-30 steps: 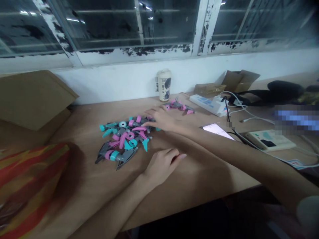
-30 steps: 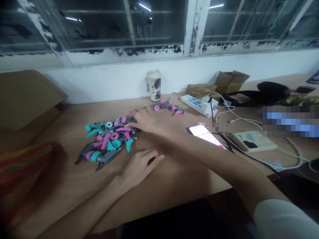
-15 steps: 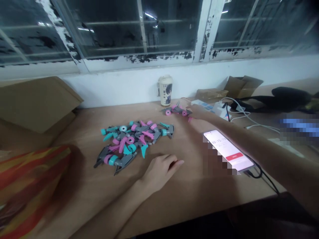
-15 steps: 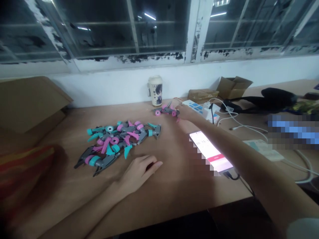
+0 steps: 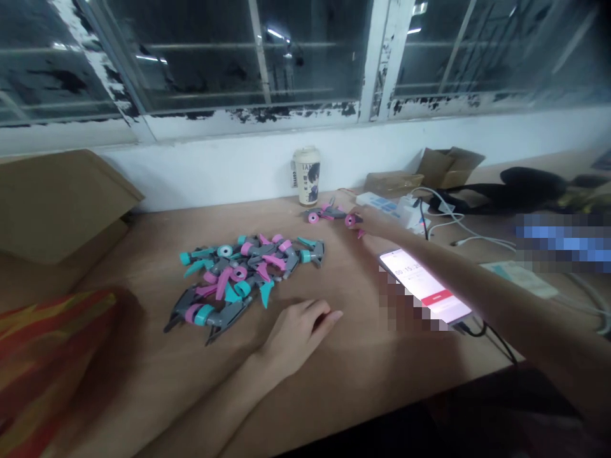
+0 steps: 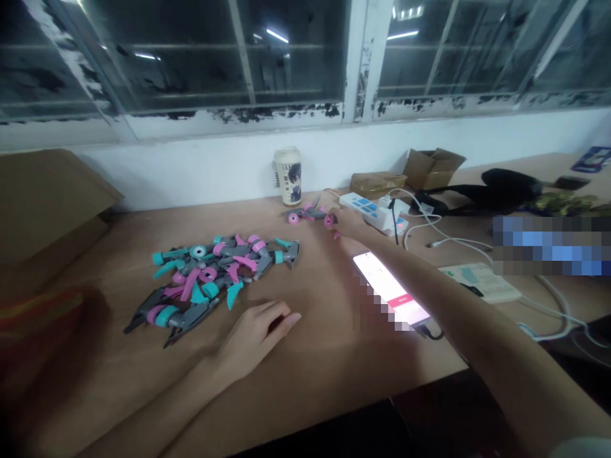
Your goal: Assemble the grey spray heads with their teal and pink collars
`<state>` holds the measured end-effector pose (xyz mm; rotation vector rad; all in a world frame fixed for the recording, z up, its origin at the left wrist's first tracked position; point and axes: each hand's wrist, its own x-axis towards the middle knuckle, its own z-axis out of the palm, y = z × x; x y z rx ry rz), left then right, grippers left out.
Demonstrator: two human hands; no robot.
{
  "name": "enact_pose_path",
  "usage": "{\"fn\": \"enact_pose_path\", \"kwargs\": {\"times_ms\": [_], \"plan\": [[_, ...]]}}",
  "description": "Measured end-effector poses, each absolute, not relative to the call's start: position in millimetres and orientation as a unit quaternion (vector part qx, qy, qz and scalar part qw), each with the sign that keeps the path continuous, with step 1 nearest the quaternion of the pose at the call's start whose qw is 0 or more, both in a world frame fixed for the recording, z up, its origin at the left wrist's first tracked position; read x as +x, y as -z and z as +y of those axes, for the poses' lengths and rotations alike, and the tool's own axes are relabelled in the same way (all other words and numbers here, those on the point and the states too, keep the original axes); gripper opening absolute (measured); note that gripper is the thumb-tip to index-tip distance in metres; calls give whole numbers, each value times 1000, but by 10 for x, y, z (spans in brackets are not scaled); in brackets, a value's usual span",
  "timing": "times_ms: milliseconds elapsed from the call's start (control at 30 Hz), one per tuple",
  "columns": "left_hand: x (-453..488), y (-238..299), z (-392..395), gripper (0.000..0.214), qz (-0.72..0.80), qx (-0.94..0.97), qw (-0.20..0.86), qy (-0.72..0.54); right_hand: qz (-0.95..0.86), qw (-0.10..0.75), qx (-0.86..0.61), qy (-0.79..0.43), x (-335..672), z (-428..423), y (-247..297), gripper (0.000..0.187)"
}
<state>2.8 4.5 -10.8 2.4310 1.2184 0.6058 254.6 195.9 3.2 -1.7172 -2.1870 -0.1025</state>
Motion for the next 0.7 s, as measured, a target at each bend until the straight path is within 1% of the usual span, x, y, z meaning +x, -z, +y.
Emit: {"fn": "enact_pose_path", "kwargs": {"times_ms": [67,167,233,333,367,467,600,700], "plan": [[16,111,50,30,438,853,167,-231,-775,175,-604,61,2484,1829,-113,29],[-19,102,84,24,464,824,166,-280,-796,187,-568,93,2293,1487,-158,21],[-44,93,119,16,485,789,187,-328,-826,184,-524,98,2142,1166,-112,20],[-55,93,156,21,496,742,241,-381,-866,177,-460,88,1979,682,10,22],[-49,98,160,23,494,734,257,-388,-880,193,-427,82,1953,555,43,22],[-14,128,149,27,477,730,299,-388,-892,232,-388,22,1941,329,85,21],[5,176,157,23,447,726,379,-360,-906,214,-360,-63,1932,282,50,26],[-26,196,211,23,424,697,458,-353,-906,217,-357,-70,1884,301,27,23]]}}
